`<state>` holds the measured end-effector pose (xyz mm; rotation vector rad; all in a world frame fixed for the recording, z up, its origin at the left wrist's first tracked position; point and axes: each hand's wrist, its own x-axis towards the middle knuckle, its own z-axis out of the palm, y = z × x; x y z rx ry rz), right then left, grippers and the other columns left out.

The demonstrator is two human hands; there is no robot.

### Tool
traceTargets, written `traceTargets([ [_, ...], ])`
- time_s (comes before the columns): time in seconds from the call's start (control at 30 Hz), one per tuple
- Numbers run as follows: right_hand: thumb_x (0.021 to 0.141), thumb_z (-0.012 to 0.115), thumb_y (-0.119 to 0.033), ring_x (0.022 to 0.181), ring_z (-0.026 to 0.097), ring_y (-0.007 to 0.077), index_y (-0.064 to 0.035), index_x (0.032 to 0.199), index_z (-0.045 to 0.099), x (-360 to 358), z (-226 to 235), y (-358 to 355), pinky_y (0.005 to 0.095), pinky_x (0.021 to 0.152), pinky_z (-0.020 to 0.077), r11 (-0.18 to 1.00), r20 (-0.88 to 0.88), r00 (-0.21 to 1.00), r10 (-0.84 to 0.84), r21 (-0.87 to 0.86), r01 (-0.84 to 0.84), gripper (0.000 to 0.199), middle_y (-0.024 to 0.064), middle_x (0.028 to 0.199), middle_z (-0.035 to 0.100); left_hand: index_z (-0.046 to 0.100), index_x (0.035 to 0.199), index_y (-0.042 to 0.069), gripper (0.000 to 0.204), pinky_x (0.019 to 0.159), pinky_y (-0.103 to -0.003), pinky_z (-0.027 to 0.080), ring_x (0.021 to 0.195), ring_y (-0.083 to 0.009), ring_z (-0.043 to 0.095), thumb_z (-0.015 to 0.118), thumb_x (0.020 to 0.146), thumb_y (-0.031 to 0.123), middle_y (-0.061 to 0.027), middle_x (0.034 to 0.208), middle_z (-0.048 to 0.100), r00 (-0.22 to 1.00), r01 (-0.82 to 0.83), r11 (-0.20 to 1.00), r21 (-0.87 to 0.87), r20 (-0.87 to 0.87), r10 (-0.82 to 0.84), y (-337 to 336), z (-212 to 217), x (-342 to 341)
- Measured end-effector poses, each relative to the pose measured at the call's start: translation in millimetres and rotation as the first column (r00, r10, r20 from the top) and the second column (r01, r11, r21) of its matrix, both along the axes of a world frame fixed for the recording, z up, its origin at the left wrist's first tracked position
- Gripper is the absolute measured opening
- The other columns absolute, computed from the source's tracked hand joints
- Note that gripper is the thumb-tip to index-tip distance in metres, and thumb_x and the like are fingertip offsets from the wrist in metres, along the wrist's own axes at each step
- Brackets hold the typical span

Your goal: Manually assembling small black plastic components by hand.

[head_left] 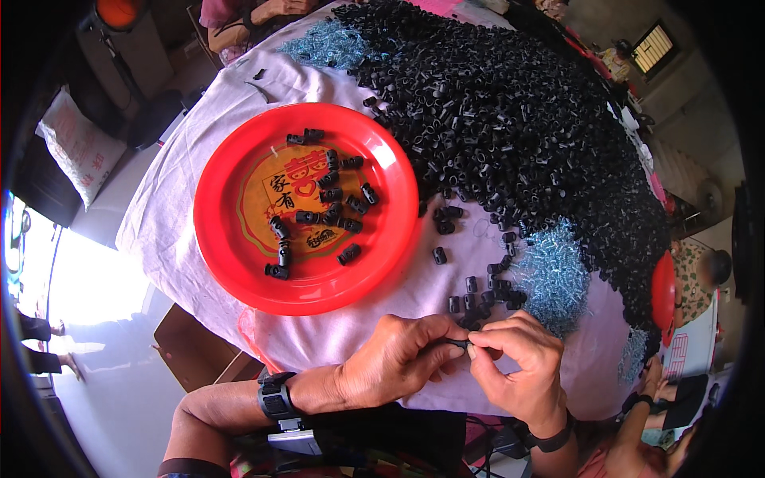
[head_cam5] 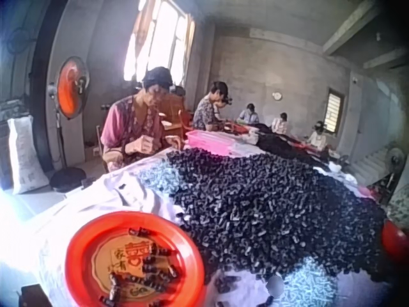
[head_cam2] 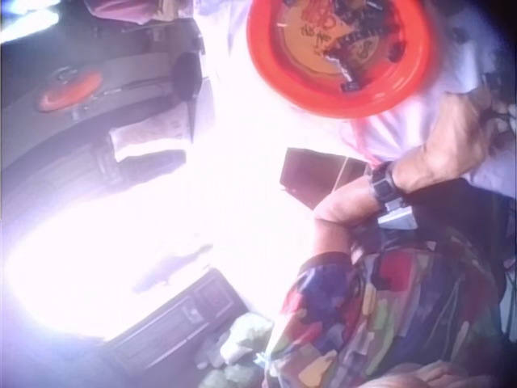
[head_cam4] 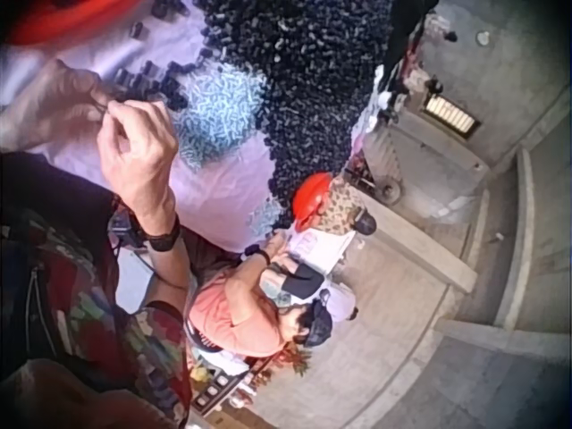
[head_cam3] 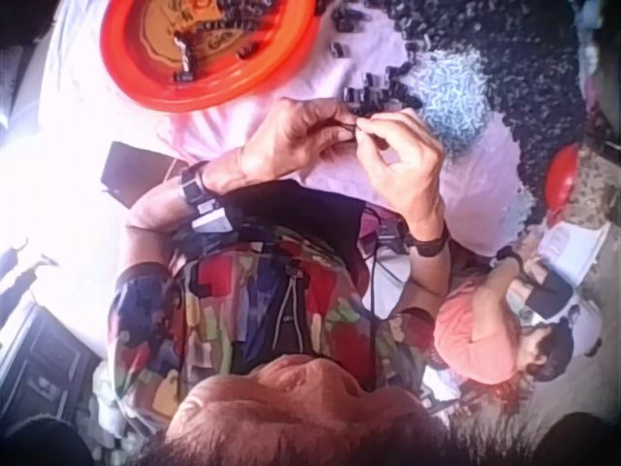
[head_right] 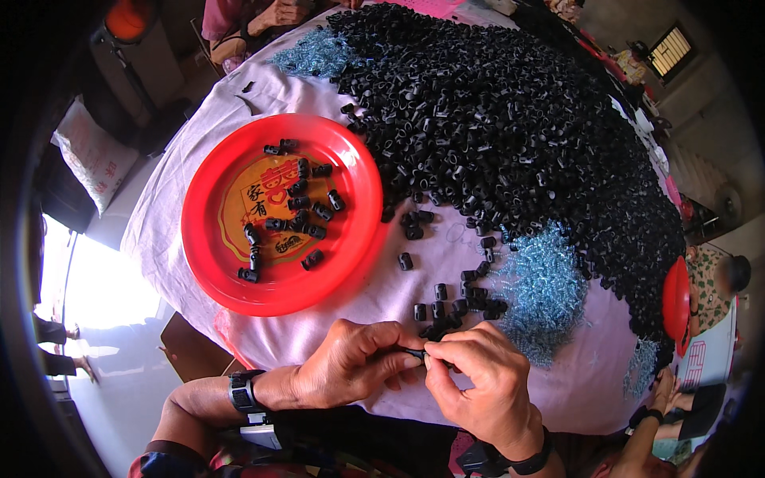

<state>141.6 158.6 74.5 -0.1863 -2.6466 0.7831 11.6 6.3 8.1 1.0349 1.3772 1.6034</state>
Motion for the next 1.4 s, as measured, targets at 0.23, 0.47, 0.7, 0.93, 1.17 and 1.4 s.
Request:
traceTargets([
  [0.23,0.079,0.078,0.004,0.079,0.068,0.0252,0.0005,0.107,0.075,-4,-7,-5,0.0319,0.064,0.0569,0.996,-0.009,0.998,-0.07,-0.056,0.069,0.028,0.0132,0.095,0.072,0.063,0.121,-0.004,0.022,0.075,-0.029,0.063,0.088,-0.0118,0.073,0.063,0.105,0.011,-0.009,0.099,0.075,0.924,0.09,0.989,-0.117,0.381,-0.04,7,-1,-4],
  [0.47,0.069,0.083,0.0,0.082,0.063,0.0311,-0.0005,0.121,0.07,-4,-10,-24,0.0414,0.071,0.053,0.978,-0.083,0.995,-0.056,0.194,0.071,0.053,0.0115,0.096,0.066,0.066,0.113,-0.003,0.019,0.078,-0.023,0.054,0.089,-0.0048,0.063,0.064,0.106,0.015,-0.0023,0.096,0.072,0.829,0.095,0.995,0.022,0.552,-0.092,9,-16,-3],
  [0.7,0.067,0.083,0.002,0.082,0.063,0.0298,-0.002,0.115,0.072,-9,-14,-22,0.041,0.071,0.0529,0.968,-0.131,0.988,-0.079,0.226,0.107,0.049,0.0102,0.095,0.066,0.068,0.112,-0.003,0.022,0.078,-0.023,0.053,0.089,-0.0036,0.061,0.065,0.106,0.018,0.0009,0.096,0.07,0.847,0.104,0.993,0.058,0.518,-0.119,10,-17,-6],
  [0.93,0.065,0.084,0.0,0.083,0.063,0.028,-0.0063,0.112,0.076,-4,-23,-23,0.0397,0.072,0.0523,0.956,-0.186,0.974,-0.128,0.239,0.172,0.047,0.0077,0.097,0.067,0.068,0.115,-0.003,0.024,0.082,-0.024,0.053,0.093,-0.0043,0.061,0.064,0.107,0.019,-0.0006,0.1,0.07,0.846,0.141,0.989,0.044,0.514,-0.144,10,-10,-9],
  [1.17,0.064,0.086,-0.002,0.089,0.062,0.0283,-0.0094,0.119,0.074,-7,-35,-27,0.0405,0.078,0.0504,0.982,-0.245,0.962,-0.124,0.106,0.154,0.057,0.0071,0.103,0.067,0.064,0.121,-0.003,0.024,0.098,-0.029,0.054,0.112,-0.0136,0.067,0.06,0.108,0.016,-0.0062,0.113,0.07,0.731,0.178,0.974,0.137,0.644,-0.224,6,-11,-12],
  [1.4,0.066,0.086,-0.003,0.093,0.061,0.0299,-0.005,0.125,0.072,-22,-33,-27,0.0405,0.078,0.0513,0.98,-0.217,0.971,-0.1,0.147,0.134,0.061,0.0103,0.11,0.068,0.064,0.119,-0.003,0.027,0.098,-0.03,0.054,0.109,-0.0148,0.067,0.058,0.109,0.021,-0.0083,0.114,0.07,0.688,0.133,0.981,0.14,0.699,-0.193,5,-11,-16],
])
